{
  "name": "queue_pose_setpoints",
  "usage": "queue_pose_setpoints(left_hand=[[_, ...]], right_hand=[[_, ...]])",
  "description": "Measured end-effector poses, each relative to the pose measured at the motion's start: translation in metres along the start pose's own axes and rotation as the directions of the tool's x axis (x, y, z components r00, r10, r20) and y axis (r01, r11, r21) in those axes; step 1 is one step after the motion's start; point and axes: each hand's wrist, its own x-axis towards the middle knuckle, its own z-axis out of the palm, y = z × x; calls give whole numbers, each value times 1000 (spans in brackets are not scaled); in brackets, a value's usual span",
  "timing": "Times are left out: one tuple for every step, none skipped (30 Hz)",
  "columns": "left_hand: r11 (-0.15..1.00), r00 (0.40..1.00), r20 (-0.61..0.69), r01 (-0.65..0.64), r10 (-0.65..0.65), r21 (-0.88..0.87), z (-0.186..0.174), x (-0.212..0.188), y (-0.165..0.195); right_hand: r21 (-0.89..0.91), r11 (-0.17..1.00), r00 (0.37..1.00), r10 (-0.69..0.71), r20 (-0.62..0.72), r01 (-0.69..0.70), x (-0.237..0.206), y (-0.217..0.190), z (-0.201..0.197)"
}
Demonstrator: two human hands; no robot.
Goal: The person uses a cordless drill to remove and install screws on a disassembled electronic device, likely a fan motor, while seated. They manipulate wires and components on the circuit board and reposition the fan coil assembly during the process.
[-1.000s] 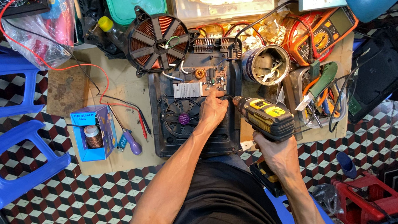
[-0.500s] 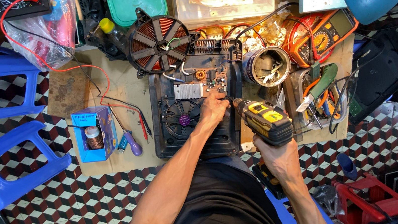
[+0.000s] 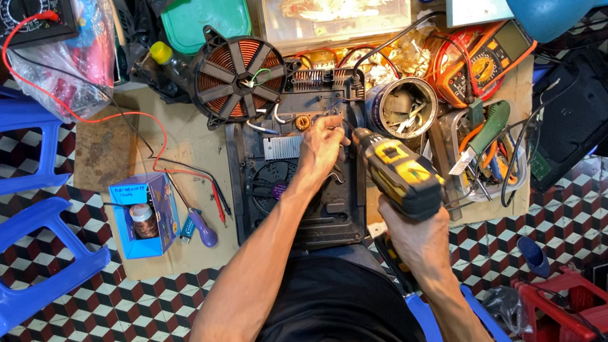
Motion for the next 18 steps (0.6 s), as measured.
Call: queue_pose_setpoints(left_hand=[[1000, 1000, 10, 5, -5, -15, -1, 6, 0], [1000, 1000, 20, 10, -9, -28, -1, 12, -2], [999, 1000, 28, 15, -13, -43, -1, 18, -4], [998, 998, -3, -62, 62, 12, -1, 24, -7], [988, 990, -27, -138, 140, 68, -1, 30, -10], [970, 975, -48, -210, 217, 124, 0, 35, -13], [970, 977, -42, -201, 208, 133, 0, 39, -17], [971, 980, -33, -191, 198, 143, 0, 41, -21], [972, 982, -25, -181, 187, 152, 0, 43, -24], [970, 984, -26, -166, 174, 180, 0, 45, -25], [967, 987, -28, -150, 160, 208, 1, 46, -25], [962, 989, -27, -134, 144, 236, 1, 46, -26], [953, 980, -31, -184, 196, 239, 2, 45, -27], [942, 968, -36, -233, 248, 242, 3, 45, -28], [928, 953, -42, -281, 300, 245, 4, 43, -29], [954, 976, -26, -204, 215, 220, 6, 41, -30], [973, 992, -8, -124, 128, 194, 9, 38, -30], [984, 999, 11, -43, 41, 171, 11, 34, -31]], right_hand=[[-13, 999, 999, -46, -11, 46, 4, -1, 4], [-26, 996, 996, -92, -22, 91, 8, -1, 7], [-4, 987, 987, -158, -39, 158, 10, -1, 11], [15, 975, 973, -222, -58, 223, 12, -1, 15], [32, 957, 955, -284, -79, 287, 14, -1, 18], [10, 966, 963, -258, -78, 259, 18, -2, 21], [-11, 973, 970, -230, -78, 230, 20, -2, 23], [-33, 980, 977, -199, -78, 197, 22, -3, 24], [-28, 978, 975, -207, -78, 205, 23, -3, 24], [-22, 976, 973, -217, -76, 216, 24, -4, 24], [-16, 974, 971, -226, -74, 225, 25, -5, 23], [-15, 973, 970, -231, -77, 230, 24, -6, 22], [-14, 971, 968, -238, -82, 237, 24, -6, 21], [-13, 969, 965, -247, -86, 247, 24, -7, 20], [-15, 974, 970, -228, -85, 227, 23, -8, 18], [-17, 978, 974, -209, -83, 208, 22, -8, 17], [-19, 982, 979, -190, -80, 189, 22, -8, 16], [-16, 980, 977, -197, -77, 197, 22, -8, 15]])
